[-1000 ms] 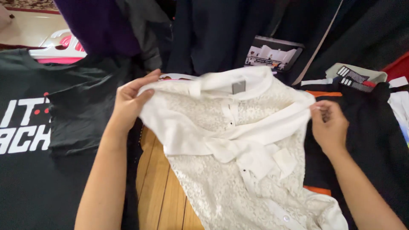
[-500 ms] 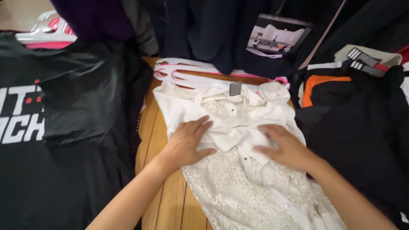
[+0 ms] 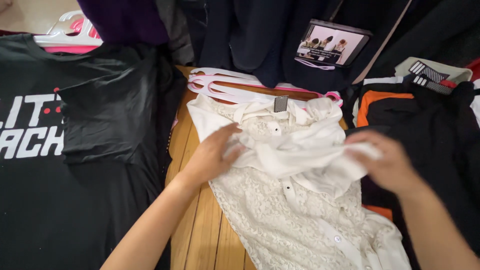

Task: Buttoning a white lace shirt and placing it on a hanger

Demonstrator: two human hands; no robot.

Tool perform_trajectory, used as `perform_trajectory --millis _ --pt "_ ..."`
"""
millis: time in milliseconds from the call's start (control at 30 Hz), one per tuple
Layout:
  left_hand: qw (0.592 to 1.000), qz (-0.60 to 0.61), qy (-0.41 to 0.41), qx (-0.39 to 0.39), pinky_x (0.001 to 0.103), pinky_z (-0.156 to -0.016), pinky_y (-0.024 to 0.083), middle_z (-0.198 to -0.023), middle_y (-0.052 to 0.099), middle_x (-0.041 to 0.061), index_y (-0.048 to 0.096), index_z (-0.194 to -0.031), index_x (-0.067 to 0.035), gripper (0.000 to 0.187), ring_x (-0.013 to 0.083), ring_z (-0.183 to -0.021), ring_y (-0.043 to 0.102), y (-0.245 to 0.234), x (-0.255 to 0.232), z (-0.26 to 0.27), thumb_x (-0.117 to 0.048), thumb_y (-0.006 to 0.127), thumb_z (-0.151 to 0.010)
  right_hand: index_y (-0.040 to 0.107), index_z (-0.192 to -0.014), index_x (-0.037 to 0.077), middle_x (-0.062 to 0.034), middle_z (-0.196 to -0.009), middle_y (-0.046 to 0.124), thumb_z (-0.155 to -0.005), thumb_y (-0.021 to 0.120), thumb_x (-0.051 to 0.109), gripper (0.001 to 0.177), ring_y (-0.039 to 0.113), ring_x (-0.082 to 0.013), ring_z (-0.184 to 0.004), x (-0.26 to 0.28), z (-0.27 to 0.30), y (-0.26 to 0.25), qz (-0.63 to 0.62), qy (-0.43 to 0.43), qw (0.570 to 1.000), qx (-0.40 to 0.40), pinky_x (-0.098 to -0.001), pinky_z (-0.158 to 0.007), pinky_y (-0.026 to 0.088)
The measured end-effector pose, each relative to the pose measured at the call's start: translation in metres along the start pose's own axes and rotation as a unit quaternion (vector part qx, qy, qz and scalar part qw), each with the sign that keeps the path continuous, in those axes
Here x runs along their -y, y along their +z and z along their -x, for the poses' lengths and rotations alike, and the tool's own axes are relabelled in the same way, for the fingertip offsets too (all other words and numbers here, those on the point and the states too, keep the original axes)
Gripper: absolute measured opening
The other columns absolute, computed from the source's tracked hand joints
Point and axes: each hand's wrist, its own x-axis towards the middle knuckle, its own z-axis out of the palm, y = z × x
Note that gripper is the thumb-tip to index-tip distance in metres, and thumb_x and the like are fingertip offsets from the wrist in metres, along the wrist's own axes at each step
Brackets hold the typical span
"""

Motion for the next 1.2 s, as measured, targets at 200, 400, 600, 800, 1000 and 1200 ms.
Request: perform_trajectory --millis 200,400,600,800,1000,1200 --pt "0.976 -0.199 0.083 0.019 0.049 -0.082 0.049 -0.121 0.065 0.014 0.054 -0.141 -0.008 0.057 0.0369 -0.096 0.061 0.044 0.027 0.003 -0.045 0.059 -0.098 0.063 -0.119 0.014 -0.0051 -0.123 0.059 -0.11 0.057 0.007 0.014 0.055 -0.0192 -0.106 -0.062 -0.017 -0.113 0.14 -0.035 0.939 -0.313 -0.034 -0.094 0.044" --pt "0.974 -0.182 0.121 -0.06 0.043 -0.072 0.049 -0.11 0.067 0.009 0.072 -0.109 -0.009 0.02 0.0309 -0.083 0.065 0.047 0.022 0.004 -0.023 0.061 -0.102 0.075 -0.132 0.016 -0.0241 -0.138 0.064 -0.087 0.062 0.032 0.05 0.056 -0.0473 -0.126 -0.125 -0.03 -0.111 0.504 0.105 0.838 -0.181 -0.0649 -0.096 0.042" --pt "0.97 -0.166 0.166 -0.057 0.043 -0.1 0.047 -0.117 0.07 0.007 0.063 -0.113 -0.015 0.02 0.0253 -0.109 0.067 0.045 0.011 0.003 -0.027 0.062 -0.098 0.068 -0.124 -0.002 -0.0342 -0.126 0.066 -0.087 0.072 0.024 0.046 0.06 -0.0555 -0.12 0.049 0.003 0.032 0.255 -0.155 0.954 0.019 -0.0623 -0.101 0.048" --pt "0.95 -0.283 0.124 -0.04 0.034 -0.073 0.05 -0.095 0.068 0.001 0.064 -0.132 -0.017 0.034 0.0207 -0.082 0.065 0.084 0.029 -0.008 -0.031 0.055 -0.102 0.058 -0.141 0.007 -0.0167 -0.131 0.065 -0.093 0.063 0.02 0.05 0.058 -0.0351 -0.127 0.018 -0.001 0.071 0.33 -0.118 0.925 0.143 -0.0464 -0.107 0.049" --pt "0.986 0.018 -0.108 -0.128 0.057 -0.082 0.056 -0.125 0.066 0.021 0.065 -0.126 -0.017 0.031 0.0509 -0.102 0.065 0.006 -0.02 -0.002 -0.017 0.054 -0.097 0.07 -0.122 0.014 -0.0106 -0.101 0.074 -0.09 0.063 0.012 0.034 0.075 -0.0314 -0.094 -0.031 -0.017 0.047 0.308 -0.108 0.942 0.073 -0.0426 -0.08 0.061" --pt "0.802 -0.501 -0.074 -0.318 0.037 -0.07 0.044 -0.11 0.051 0.0 0.063 -0.103 -0.021 0.016 0.0235 -0.087 0.054 -0.078 0.08 0.02 -0.016 0.066 -0.089 0.07 -0.12 0.012 -0.012 -0.102 0.076 -0.094 0.06 0.022 0.03 0.075 -0.0336 -0.092 0.015 -0.008 0.023 0.346 -0.028 0.933 0.099 -0.0446 -0.081 0.061"
